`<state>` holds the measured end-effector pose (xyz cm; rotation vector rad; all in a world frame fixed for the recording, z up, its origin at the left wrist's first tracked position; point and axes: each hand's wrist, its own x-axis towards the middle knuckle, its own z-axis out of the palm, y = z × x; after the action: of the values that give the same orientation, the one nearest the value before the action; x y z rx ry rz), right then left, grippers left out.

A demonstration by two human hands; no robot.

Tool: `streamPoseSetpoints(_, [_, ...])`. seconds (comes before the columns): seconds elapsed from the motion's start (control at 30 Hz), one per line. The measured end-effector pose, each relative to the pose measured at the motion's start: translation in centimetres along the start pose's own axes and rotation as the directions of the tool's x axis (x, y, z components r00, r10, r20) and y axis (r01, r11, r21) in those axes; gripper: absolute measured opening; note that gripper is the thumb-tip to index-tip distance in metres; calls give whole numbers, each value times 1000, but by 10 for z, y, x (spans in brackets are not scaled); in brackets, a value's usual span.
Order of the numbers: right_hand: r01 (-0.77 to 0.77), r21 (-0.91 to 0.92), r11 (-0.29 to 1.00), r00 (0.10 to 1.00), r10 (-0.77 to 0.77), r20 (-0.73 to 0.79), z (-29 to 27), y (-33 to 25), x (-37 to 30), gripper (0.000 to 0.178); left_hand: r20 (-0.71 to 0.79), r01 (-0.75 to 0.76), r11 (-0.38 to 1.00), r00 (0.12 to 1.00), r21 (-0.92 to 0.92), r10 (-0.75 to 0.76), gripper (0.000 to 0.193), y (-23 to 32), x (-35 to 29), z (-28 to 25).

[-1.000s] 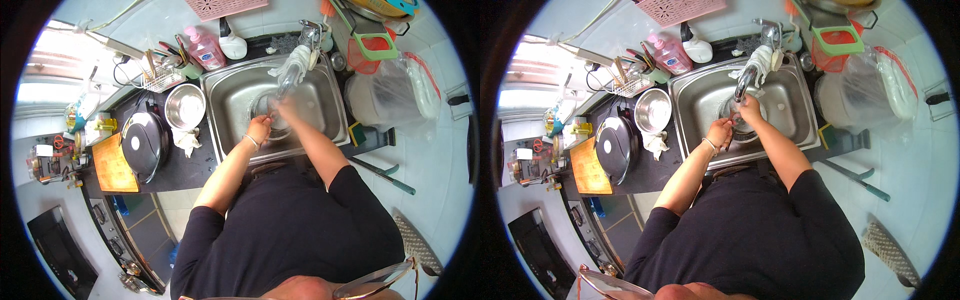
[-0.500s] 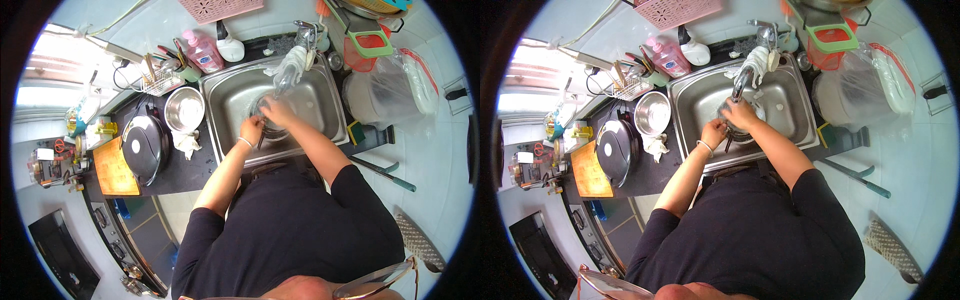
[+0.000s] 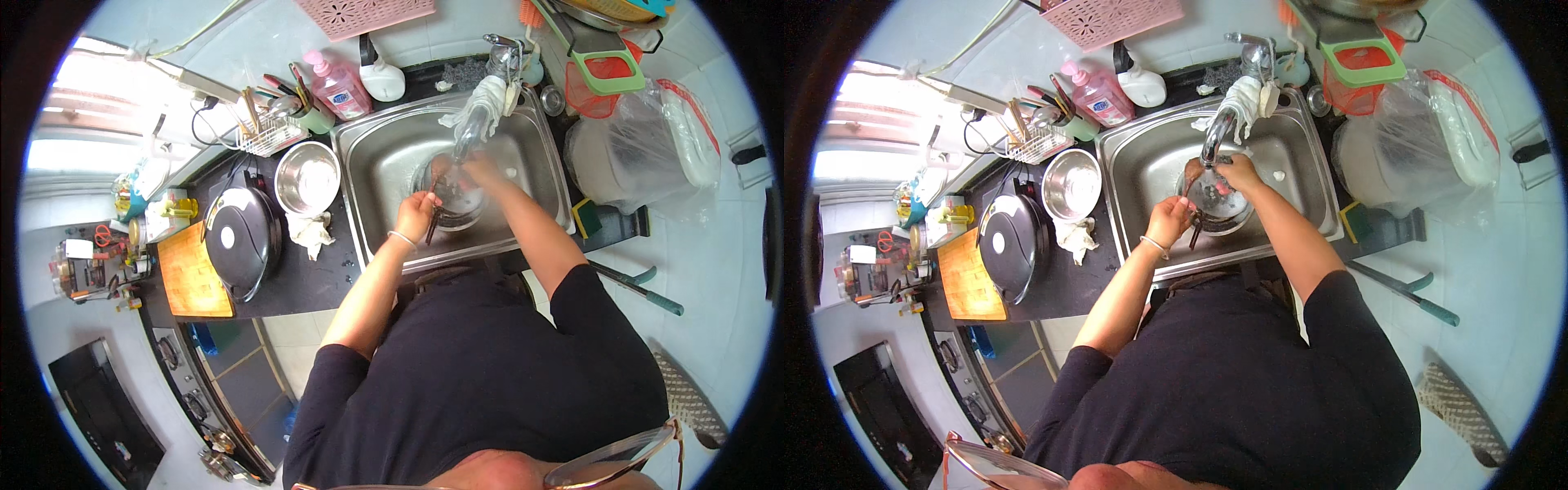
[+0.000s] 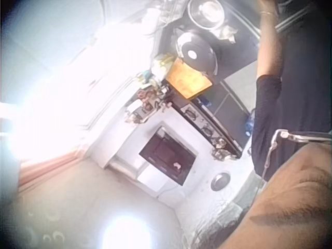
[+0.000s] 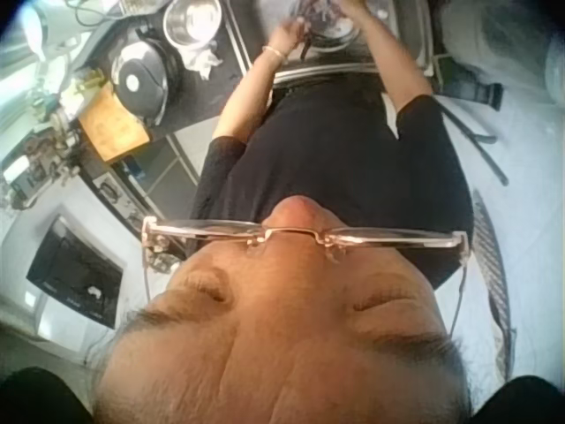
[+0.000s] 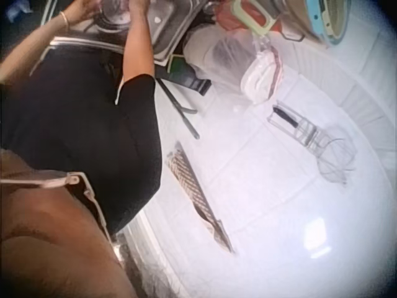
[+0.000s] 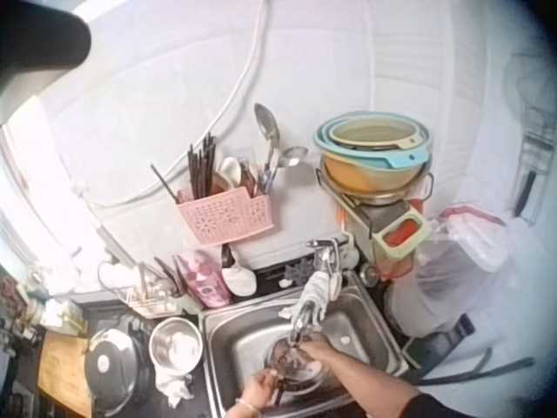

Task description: The person forms round dough pieces, fills them with a mixture from a bowl, seals them, and places them on a hot griddle. They then pour oil around the dumplings and wash a small pot in the sink.

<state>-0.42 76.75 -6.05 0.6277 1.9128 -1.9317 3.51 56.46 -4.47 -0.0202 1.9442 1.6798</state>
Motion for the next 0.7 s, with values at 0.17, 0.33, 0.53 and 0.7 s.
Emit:
streamPoseSetpoints(0.17, [170, 432, 886, 985, -168, -43, 17, 5, -14, 28, 508, 580, 632, 800, -514, -321, 32, 35, -4, -11])
streamPoseSetpoints(0.33, [-54, 609, 792, 941, -162, 295, 28, -12, -36, 22, 806, 787, 223, 591, -576, -5, 37, 24, 2, -20])
streamPoseSetpoints(0.53, [218, 91, 972, 971, -225, 83, 27, -21, -33, 14, 534, 616, 589, 775, -523, -337, 29, 41, -7, -7])
streamPoseSetpoints(0.7, [275, -399, 875, 927, -351, -132, 36, -14, -24, 16, 209, 457, 841, 888, -289, -410, 28, 34, -11, 5])
